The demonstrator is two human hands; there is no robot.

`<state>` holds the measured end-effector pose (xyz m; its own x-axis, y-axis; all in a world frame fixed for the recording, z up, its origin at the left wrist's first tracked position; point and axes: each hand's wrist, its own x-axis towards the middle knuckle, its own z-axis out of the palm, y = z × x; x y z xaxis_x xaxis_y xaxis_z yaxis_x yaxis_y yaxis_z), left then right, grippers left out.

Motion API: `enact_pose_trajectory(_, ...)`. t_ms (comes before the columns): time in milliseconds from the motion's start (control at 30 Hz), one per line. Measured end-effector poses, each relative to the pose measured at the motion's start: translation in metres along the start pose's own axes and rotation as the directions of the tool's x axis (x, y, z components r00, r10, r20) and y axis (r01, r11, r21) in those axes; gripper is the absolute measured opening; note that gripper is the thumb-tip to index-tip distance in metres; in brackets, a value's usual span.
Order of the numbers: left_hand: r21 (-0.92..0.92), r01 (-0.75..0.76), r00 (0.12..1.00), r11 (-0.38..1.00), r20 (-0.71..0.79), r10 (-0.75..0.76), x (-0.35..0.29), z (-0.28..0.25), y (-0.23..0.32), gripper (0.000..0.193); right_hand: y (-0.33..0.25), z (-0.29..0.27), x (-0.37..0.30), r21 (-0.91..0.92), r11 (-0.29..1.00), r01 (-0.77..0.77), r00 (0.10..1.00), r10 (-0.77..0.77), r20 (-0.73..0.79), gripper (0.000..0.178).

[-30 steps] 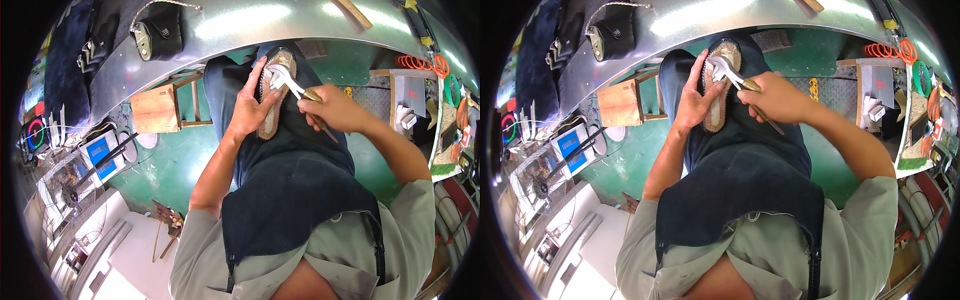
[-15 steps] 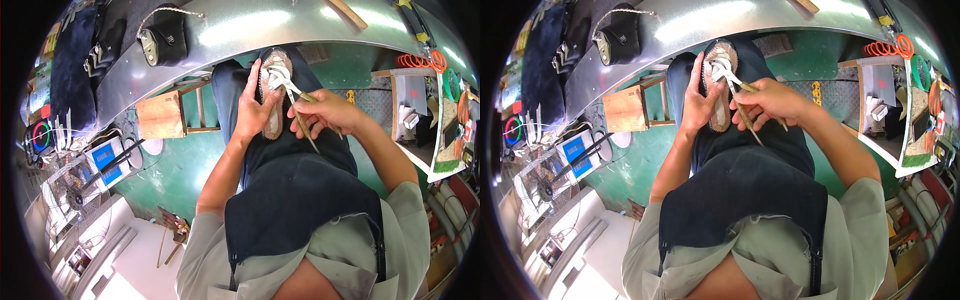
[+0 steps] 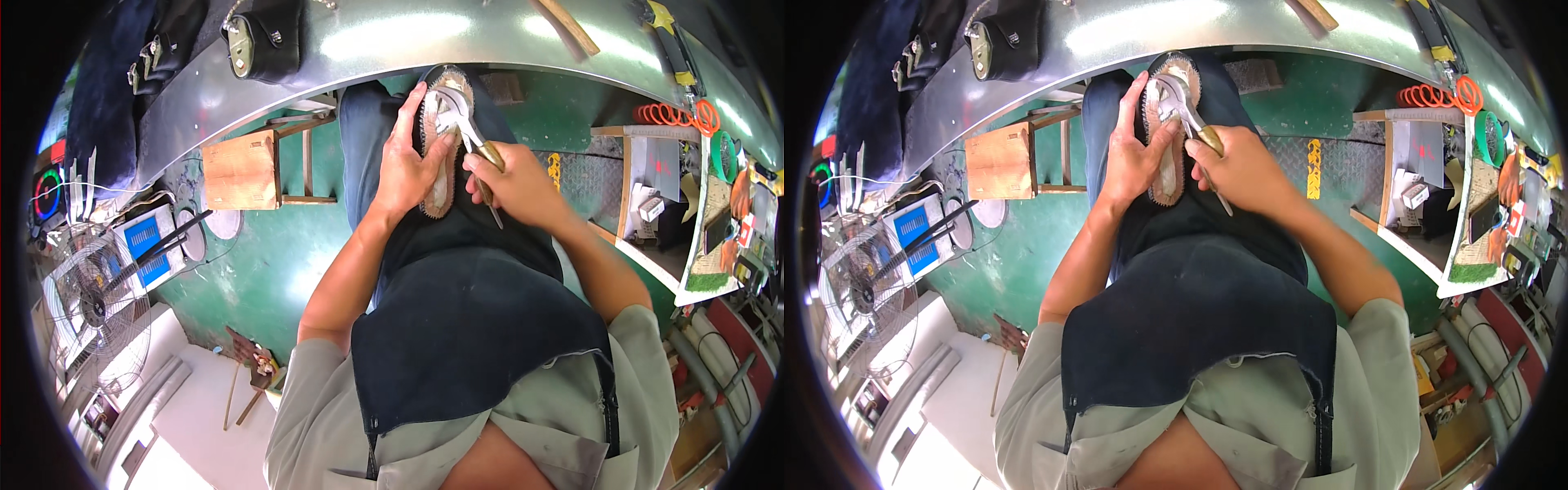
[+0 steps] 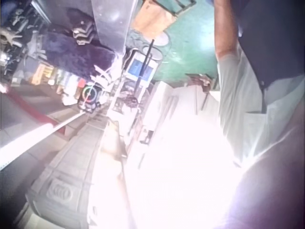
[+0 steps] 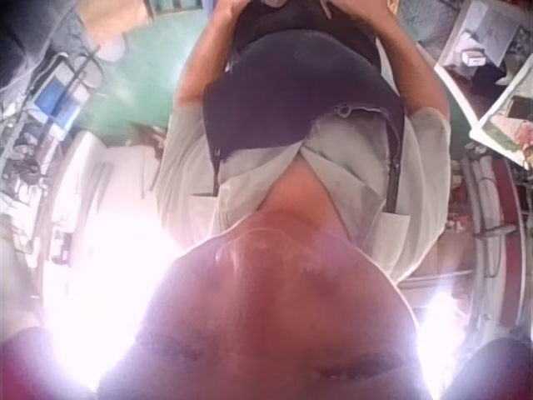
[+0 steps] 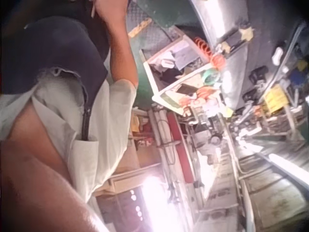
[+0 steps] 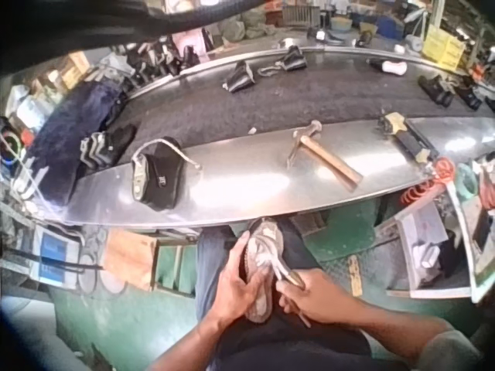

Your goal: The recorder is performing the lasting process on leather shoes, which involves pulling the upper leather over the shoe last and securing it using pliers and a hammer.

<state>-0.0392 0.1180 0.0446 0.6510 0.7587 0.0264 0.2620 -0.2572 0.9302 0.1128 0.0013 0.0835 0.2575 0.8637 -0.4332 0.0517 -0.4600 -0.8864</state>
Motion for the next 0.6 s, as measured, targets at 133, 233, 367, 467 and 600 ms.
enact_pose_trajectory(133,0.052,-0.034,0.999,0.998,-0.002,0.034,-0.002,0.0,-0.006,0.073,-0.005,-0.025,0.009,0.057,0.977,-0.205,0.932,0.177,0.315,0.031)
enact_pose_trajectory(233,0.076,-0.075,0.997,0.994,-0.027,0.077,-0.003,0.001,-0.006,0.07,0.012,0.0,0.002,0.189,0.973,-0.133,0.984,0.106,0.146,0.033)
enact_pose_trajectory(367,0.092,-0.117,0.993,0.989,-0.001,0.117,0.001,-0.004,-0.005,0.065,0.025,0.025,-0.001,0.339,0.938,-0.074,0.997,0.06,0.052,0.033)
enact_pose_trajectory(467,0.092,-0.116,0.993,0.989,0.037,0.113,-0.001,-0.006,-0.005,0.063,0.02,0.025,-0.002,0.444,0.888,-0.12,0.992,0.094,0.08,0.032)
enact_pose_trajectory(600,0.116,-0.143,0.99,0.983,0.04,0.139,0.002,-0.006,-0.007,0.066,-0.004,-0.01,-0.001,0.146,0.972,-0.185,0.972,0.159,0.174,0.033)
